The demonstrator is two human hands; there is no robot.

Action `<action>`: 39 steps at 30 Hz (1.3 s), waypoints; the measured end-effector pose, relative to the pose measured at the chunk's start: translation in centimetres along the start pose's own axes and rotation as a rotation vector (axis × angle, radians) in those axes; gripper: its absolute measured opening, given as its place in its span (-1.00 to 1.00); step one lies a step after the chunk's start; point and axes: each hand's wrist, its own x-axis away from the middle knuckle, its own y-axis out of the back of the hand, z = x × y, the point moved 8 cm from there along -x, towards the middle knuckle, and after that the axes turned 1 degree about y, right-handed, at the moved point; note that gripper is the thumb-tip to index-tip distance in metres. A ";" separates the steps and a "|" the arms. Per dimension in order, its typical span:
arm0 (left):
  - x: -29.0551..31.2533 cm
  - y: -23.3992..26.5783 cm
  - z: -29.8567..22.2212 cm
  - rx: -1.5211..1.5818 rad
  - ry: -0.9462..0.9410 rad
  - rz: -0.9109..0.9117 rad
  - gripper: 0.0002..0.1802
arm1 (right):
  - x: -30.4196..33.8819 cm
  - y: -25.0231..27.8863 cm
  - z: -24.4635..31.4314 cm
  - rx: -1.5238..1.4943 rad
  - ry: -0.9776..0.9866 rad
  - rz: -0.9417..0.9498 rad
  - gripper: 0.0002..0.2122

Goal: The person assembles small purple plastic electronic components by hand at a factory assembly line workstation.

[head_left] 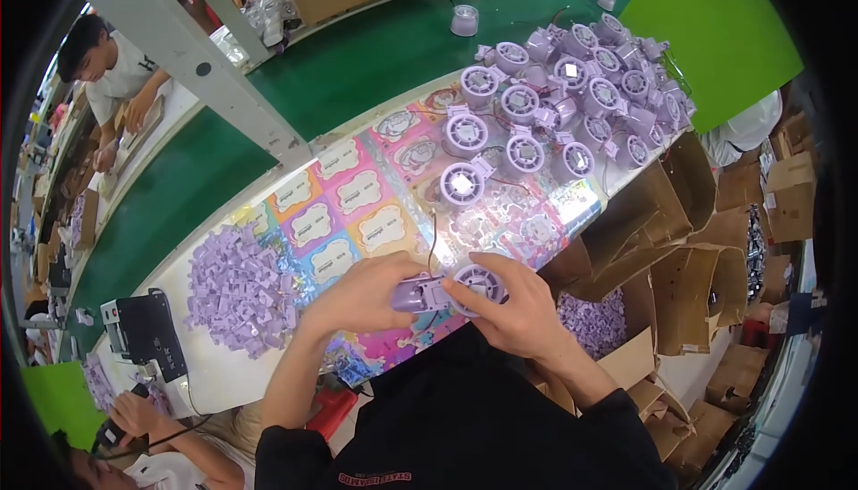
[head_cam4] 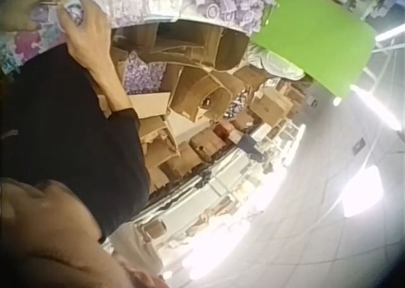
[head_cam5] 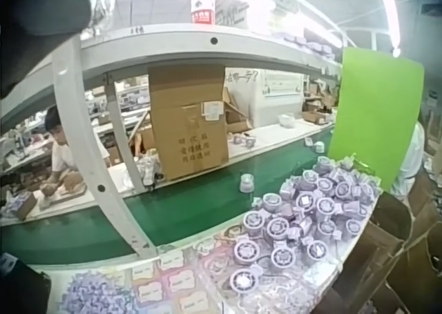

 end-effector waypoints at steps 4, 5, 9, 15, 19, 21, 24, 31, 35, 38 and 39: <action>0.6 0.4 -0.8 0.111 0.045 -0.038 -0.43 | -0.4 0.2 0.7 0.050 0.044 -0.038 -0.43; 0.7 0.3 -0.8 0.111 0.043 -0.035 -0.43 | -0.7 0.3 0.9 0.067 0.061 -0.050 -0.44; 1.1 0.8 -0.3 0.234 0.114 -0.183 -0.56 | -1.2 0.2 0.9 0.085 0.088 -0.146 -0.45; 2.1 0.5 1.0 0.407 0.125 -0.323 -0.63 | -2.6 0.1 0.7 0.069 0.138 -0.148 -0.46; 2.5 1.2 2.4 0.518 0.193 -0.388 -0.67 | -2.9 -0.7 0.2 0.019 0.150 -0.234 -0.49; 1.8 3.5 3.5 0.518 0.110 -0.545 -0.66 | -2.4 -0.6 -1.0 0.021 0.055 -0.434 -0.56; 0.7 8.4 6.4 0.410 0.251 -0.893 -0.65 | -1.7 -3.5 -3.3 -0.047 -0.012 -0.483 -0.76; -7.8 20.1 13.5 0.109 0.439 -1.203 -0.55 | -1.9 -8.2 -4.3 -0.055 -0.020 -0.244 -0.88; -11.6 23.0 18.8 0.011 0.742 -1.241 -0.52 | -1.9 -8.6 -4.3 -0.072 -0.037 -0.230 -0.85; -13.4 23.5 20.5 0.003 0.868 -1.213 -0.50 | -1.5 -8.4 -4.9 -0.079 -0.061 -0.229 -0.83; -12.7 24.5 21.2 -0.078 0.945 -1.252 -0.48 | -1.6 -8.4 -4.8 -0.090 -0.045 -0.243 -0.84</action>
